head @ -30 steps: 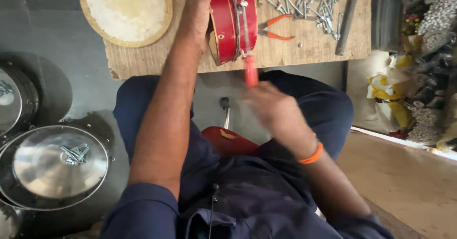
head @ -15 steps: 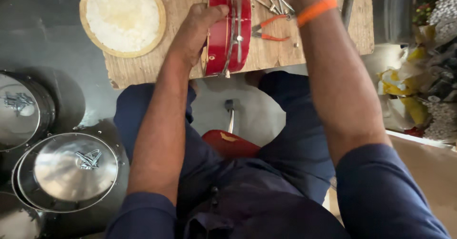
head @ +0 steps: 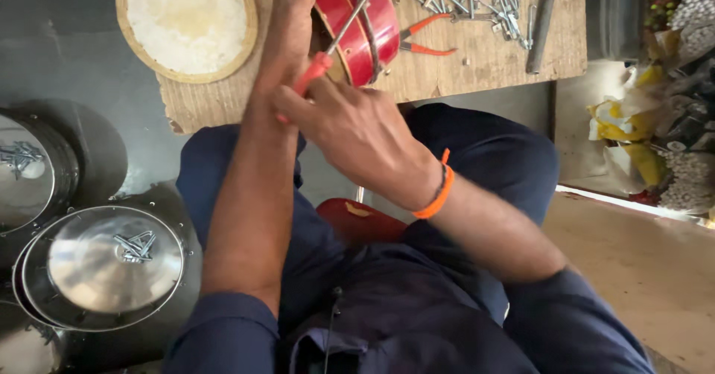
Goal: The person assembles a small red drum by attaching metal tension rods and lugs to the shell using a screwdriver and pliers.
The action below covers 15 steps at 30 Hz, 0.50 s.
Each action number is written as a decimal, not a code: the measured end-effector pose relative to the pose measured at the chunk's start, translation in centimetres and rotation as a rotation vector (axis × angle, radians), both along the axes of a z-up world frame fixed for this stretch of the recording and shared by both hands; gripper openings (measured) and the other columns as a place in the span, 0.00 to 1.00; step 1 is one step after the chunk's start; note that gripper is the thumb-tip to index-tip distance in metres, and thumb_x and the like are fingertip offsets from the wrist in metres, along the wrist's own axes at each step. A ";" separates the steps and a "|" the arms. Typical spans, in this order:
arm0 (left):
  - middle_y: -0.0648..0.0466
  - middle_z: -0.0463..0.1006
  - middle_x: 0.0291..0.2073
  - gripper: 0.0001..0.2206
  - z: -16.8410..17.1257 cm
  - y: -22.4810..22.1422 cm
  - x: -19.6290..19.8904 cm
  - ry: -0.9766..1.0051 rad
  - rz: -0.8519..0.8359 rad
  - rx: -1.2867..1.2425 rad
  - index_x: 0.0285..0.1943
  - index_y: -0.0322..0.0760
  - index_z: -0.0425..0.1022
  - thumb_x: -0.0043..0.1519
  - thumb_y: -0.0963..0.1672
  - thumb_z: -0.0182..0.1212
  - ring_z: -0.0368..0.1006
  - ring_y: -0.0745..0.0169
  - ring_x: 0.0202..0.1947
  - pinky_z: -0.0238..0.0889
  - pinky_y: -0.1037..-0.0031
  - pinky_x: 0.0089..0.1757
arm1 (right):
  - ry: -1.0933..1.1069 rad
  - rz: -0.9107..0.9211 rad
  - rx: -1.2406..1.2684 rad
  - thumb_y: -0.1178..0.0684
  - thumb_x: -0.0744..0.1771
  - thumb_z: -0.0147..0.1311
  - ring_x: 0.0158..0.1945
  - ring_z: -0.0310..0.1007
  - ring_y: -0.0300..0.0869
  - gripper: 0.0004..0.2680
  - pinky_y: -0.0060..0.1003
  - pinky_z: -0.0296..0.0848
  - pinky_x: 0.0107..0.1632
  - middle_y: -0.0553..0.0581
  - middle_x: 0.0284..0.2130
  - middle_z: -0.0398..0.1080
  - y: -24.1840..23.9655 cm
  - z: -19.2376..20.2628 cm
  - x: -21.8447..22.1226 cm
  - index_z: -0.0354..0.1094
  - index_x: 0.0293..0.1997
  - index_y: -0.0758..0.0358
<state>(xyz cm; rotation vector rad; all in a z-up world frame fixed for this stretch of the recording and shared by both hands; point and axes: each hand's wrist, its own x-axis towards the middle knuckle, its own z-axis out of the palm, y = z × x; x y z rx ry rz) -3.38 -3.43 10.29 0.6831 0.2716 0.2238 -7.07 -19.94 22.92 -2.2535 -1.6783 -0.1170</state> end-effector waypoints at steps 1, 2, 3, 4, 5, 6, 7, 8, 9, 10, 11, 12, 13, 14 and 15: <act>0.48 0.80 0.43 0.13 0.6 -0.2 0.0 -0.008 0.012 -0.085 0.51 0.30 0.76 0.67 0.46 0.64 0.76 0.58 0.41 0.71 0.61 0.46 | -0.017 -0.023 0.039 0.58 0.68 0.57 0.28 0.73 0.42 0.07 0.39 0.70 0.28 0.56 0.31 0.67 -0.7 -0.1 -0.2 0.67 0.50 0.60; 0.48 0.81 0.44 0.14 1.0 -0.6 0.2 -0.016 0.016 -0.172 0.50 0.31 0.76 0.63 0.47 0.64 0.79 0.57 0.43 0.74 0.60 0.47 | 0.009 -0.042 0.042 0.58 0.67 0.57 0.30 0.73 0.44 0.08 0.40 0.71 0.30 0.57 0.32 0.67 -1.4 0.1 -0.3 0.68 0.50 0.60; 0.48 0.82 0.45 0.14 1.4 -0.7 0.1 -0.021 0.032 -0.146 0.51 0.32 0.76 0.63 0.47 0.64 0.79 0.57 0.44 0.74 0.61 0.48 | 0.034 -0.062 0.045 0.58 0.66 0.56 0.31 0.74 0.46 0.09 0.41 0.72 0.31 0.58 0.33 0.67 -1.9 0.3 -0.5 0.69 0.50 0.59; 0.48 0.82 0.45 0.15 1.9 -0.5 0.2 -0.033 0.052 -0.116 0.52 0.32 0.76 0.62 0.47 0.64 0.80 0.57 0.46 0.74 0.61 0.49 | 0.054 -0.077 0.052 0.59 0.65 0.56 0.33 0.74 0.48 0.10 0.42 0.73 0.33 0.60 0.33 0.67 -2.4 0.6 -0.4 0.70 0.51 0.59; 0.49 0.82 0.46 0.16 2.2 -0.5 0.3 -0.046 0.071 -0.086 0.53 0.33 0.76 0.62 0.47 0.65 0.80 0.57 0.47 0.75 0.62 0.50 | 0.151 -0.105 0.096 0.56 0.65 0.58 0.32 0.74 0.47 0.08 0.41 0.74 0.33 0.59 0.33 0.68 -3.1 0.7 -0.3 0.70 0.48 0.59; 0.49 0.82 0.46 0.15 2.4 -0.3 0.3 -0.034 0.069 -0.062 0.53 0.33 0.76 0.62 0.47 0.65 0.80 0.57 0.47 0.75 0.62 0.50 | 0.252 -0.125 0.144 0.54 0.66 0.59 0.31 0.74 0.46 0.07 0.40 0.75 0.34 0.58 0.33 0.68 -3.7 0.4 -0.2 0.70 0.46 0.58; 0.49 0.82 0.46 0.15 2.5 -0.1 0.4 -0.022 0.066 -0.038 0.52 0.33 0.76 0.62 0.47 0.65 0.80 0.57 0.47 0.75 0.62 0.50 | 0.353 -0.144 0.191 0.51 0.66 0.61 0.31 0.74 0.45 0.06 0.40 0.75 0.35 0.57 0.32 0.69 -4.7 -0.3 0.1 0.70 0.43 0.58; 0.50 0.82 0.45 0.15 2.4 -0.1 0.2 -0.002 0.064 -0.017 0.52 0.33 0.76 0.62 0.47 0.65 0.80 0.56 0.46 0.75 0.62 0.50 | 0.419 -0.128 0.254 0.52 0.68 0.60 0.33 0.72 0.46 0.05 0.40 0.74 0.37 0.57 0.34 0.69 -6.1 -1.5 0.5 0.71 0.44 0.59; 0.49 0.82 0.45 0.15 2.2 0.1 0.0 0.019 0.057 -0.004 0.52 0.33 0.77 0.62 0.47 0.64 0.80 0.56 0.46 0.75 0.62 0.49 | 0.485 -0.111 0.317 0.53 0.69 0.58 0.35 0.71 0.47 0.04 0.40 0.73 0.40 0.56 0.35 0.69 -7.6 -3.0 1.5 0.71 0.45 0.60; 0.49 0.82 0.45 0.15 2.1 0.1 0.0 0.037 0.045 0.007 0.51 0.33 0.77 0.62 0.47 0.64 0.80 0.56 0.46 0.75 0.62 0.49 | 0.548 -0.099 0.382 0.54 0.71 0.57 0.38 0.69 0.48 0.03 0.41 0.71 0.42 0.56 0.36 0.69 -9.2 -4.8 2.6 0.71 0.45 0.61; 0.49 0.82 0.45 0.15 2.0 0.1 0.0 0.056 0.033 0.019 0.51 0.33 0.77 0.62 0.48 0.64 0.80 0.57 0.46 0.75 0.62 0.49 | 0.898 -0.195 0.501 0.54 0.72 0.54 0.36 0.71 0.44 0.03 0.38 0.74 0.42 0.55 0.36 0.70 -10.8 -6.6 3.7 0.71 0.46 0.61; 0.50 0.82 0.45 0.15 2.0 0.1 0.1 0.046 0.014 0.050 0.51 0.33 0.77 0.62 0.48 0.63 0.80 0.58 0.46 0.75 0.62 0.49 | 1.250 -0.289 0.618 0.54 0.74 0.51 0.35 0.72 0.41 0.04 0.34 0.76 0.42 0.54 0.36 0.71 -12.1 -8.2 5.2 0.71 0.47 0.61; 0.51 0.82 0.46 0.15 2.0 0.0 0.1 0.036 -0.005 0.081 0.52 0.34 0.77 0.62 0.47 0.63 0.80 0.59 0.47 0.75 0.63 0.50 | 1.392 -0.332 0.771 0.54 0.74 0.51 0.33 0.70 0.40 0.03 0.35 0.75 0.40 0.53 0.35 0.69 -13.0 -9.5 7.1 0.68 0.49 0.60; 0.52 0.82 0.46 0.15 2.0 -0.2 -0.2 0.035 -0.030 0.110 0.52 0.34 0.78 0.61 0.47 0.62 0.80 0.60 0.48 0.75 0.64 0.50 | 1.536 -0.385 0.929 0.54 0.74 0.51 0.32 0.67 0.39 0.03 0.35 0.74 0.38 0.51 0.34 0.67 -13.3 -10.5 8.6 0.65 0.50 0.59; 0.52 0.82 0.46 0.15 2.1 -0.4 -0.5 0.032 -0.065 0.142 0.52 0.34 0.78 0.62 0.48 0.62 0.80 0.60 0.48 0.75 0.65 0.50 | 1.605 -0.416 0.935 0.53 0.73 0.49 0.28 0.64 0.37 0.04 0.33 0.71 0.35 0.51 0.30 0.66 -13.5 -10.9 10.5 0.65 0.53 0.59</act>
